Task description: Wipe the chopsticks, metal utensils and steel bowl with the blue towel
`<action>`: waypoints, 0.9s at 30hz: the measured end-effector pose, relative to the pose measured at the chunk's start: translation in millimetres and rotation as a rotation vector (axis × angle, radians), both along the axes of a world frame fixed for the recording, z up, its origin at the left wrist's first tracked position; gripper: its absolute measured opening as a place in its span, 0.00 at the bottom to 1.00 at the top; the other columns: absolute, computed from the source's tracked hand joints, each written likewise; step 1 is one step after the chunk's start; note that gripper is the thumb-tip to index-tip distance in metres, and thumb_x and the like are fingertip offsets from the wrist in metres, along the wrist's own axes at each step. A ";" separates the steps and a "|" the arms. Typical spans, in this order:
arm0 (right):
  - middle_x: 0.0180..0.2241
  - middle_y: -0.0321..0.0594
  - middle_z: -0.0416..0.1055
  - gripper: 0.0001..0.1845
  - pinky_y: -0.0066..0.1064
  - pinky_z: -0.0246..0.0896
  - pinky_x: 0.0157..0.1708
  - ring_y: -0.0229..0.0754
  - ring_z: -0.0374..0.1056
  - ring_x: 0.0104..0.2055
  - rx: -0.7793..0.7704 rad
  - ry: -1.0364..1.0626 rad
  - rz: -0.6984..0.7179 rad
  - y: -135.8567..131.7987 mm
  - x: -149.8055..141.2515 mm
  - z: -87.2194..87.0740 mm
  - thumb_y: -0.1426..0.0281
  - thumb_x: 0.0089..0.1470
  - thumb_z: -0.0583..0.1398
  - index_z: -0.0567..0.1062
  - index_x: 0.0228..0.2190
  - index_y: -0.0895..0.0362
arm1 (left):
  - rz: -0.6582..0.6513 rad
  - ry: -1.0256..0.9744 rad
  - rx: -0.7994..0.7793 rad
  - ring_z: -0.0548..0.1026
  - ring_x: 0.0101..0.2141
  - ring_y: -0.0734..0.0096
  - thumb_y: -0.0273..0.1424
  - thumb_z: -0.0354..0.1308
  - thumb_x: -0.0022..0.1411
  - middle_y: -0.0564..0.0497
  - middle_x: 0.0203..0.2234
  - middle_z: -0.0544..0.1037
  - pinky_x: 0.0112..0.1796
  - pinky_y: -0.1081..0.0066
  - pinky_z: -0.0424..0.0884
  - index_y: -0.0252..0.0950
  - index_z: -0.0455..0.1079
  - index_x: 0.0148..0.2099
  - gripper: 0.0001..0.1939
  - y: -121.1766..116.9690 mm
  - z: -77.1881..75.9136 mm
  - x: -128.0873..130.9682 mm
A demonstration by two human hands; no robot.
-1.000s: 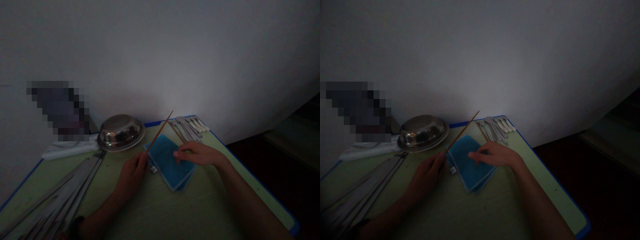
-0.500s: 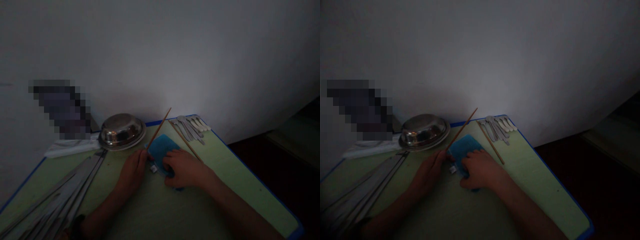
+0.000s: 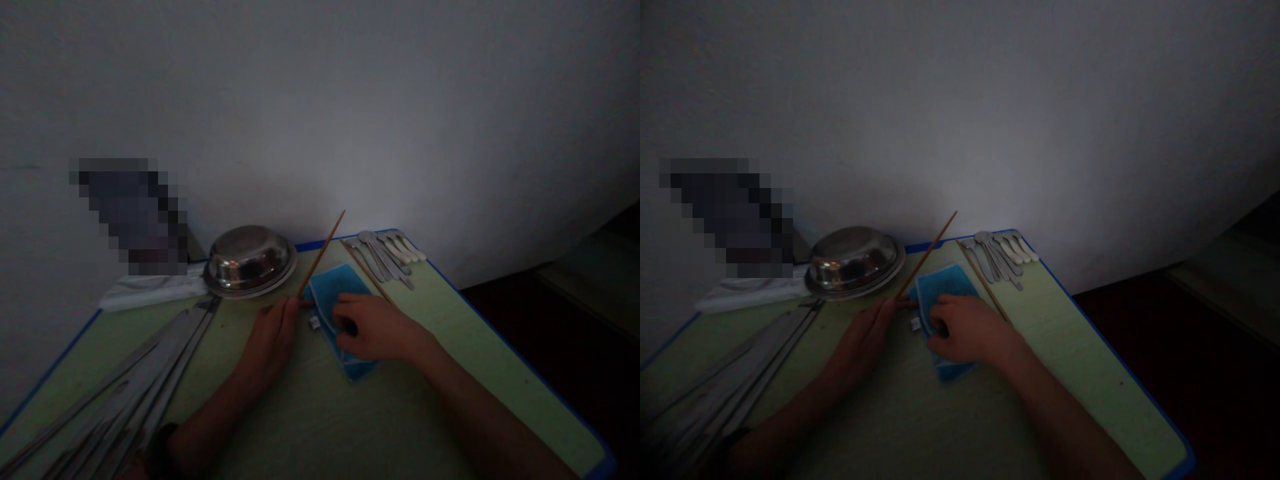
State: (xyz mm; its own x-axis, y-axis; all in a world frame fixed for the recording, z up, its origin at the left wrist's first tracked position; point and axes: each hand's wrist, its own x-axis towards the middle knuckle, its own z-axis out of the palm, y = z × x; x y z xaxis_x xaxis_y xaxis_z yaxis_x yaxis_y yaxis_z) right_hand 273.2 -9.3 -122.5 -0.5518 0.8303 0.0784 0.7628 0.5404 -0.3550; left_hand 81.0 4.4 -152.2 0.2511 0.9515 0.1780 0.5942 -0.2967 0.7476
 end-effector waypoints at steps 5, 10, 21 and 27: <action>0.31 0.35 0.63 0.03 0.27 0.49 0.28 0.32 0.58 0.29 -0.037 0.069 0.053 -0.8 4.8 7.6 0.70 0.45 0.56 0.68 0.25 0.57 | -0.005 -0.011 -0.004 0.72 0.45 0.61 0.38 0.37 0.67 0.48 0.41 0.77 0.50 0.63 0.61 0.36 0.72 0.43 0.23 1.6 -1.3 -0.8; 0.30 0.34 0.63 0.04 0.27 0.50 0.28 0.32 0.57 0.28 -0.069 0.072 0.142 0.2 5.5 4.3 0.69 0.44 0.57 0.68 0.24 0.57 | 0.011 -0.016 -0.014 0.73 0.41 0.60 0.39 0.37 0.66 0.47 0.34 0.78 0.47 0.62 0.64 0.35 0.72 0.42 0.23 1.1 -1.3 -0.2; 0.31 0.38 0.66 0.06 0.29 0.56 0.34 0.36 0.62 0.32 -0.043 0.071 0.113 2.5 1.1 -5.2 0.70 0.50 0.54 0.70 0.28 0.58 | 0.111 -0.029 0.018 0.72 0.37 0.62 0.38 0.37 0.66 0.50 0.31 0.74 0.42 0.64 0.66 0.37 0.67 0.36 0.19 -1.0 -0.4 0.4; 0.40 0.47 0.65 0.13 0.35 0.58 0.40 0.43 0.63 0.41 0.109 0.133 -0.342 9.5 10.0 -5.1 0.70 0.52 0.52 0.67 0.40 0.59 | 0.047 -0.045 0.039 0.71 0.42 0.64 0.38 0.37 0.66 0.51 0.37 0.74 0.46 0.65 0.64 0.38 0.67 0.41 0.18 -3.3 -1.5 0.3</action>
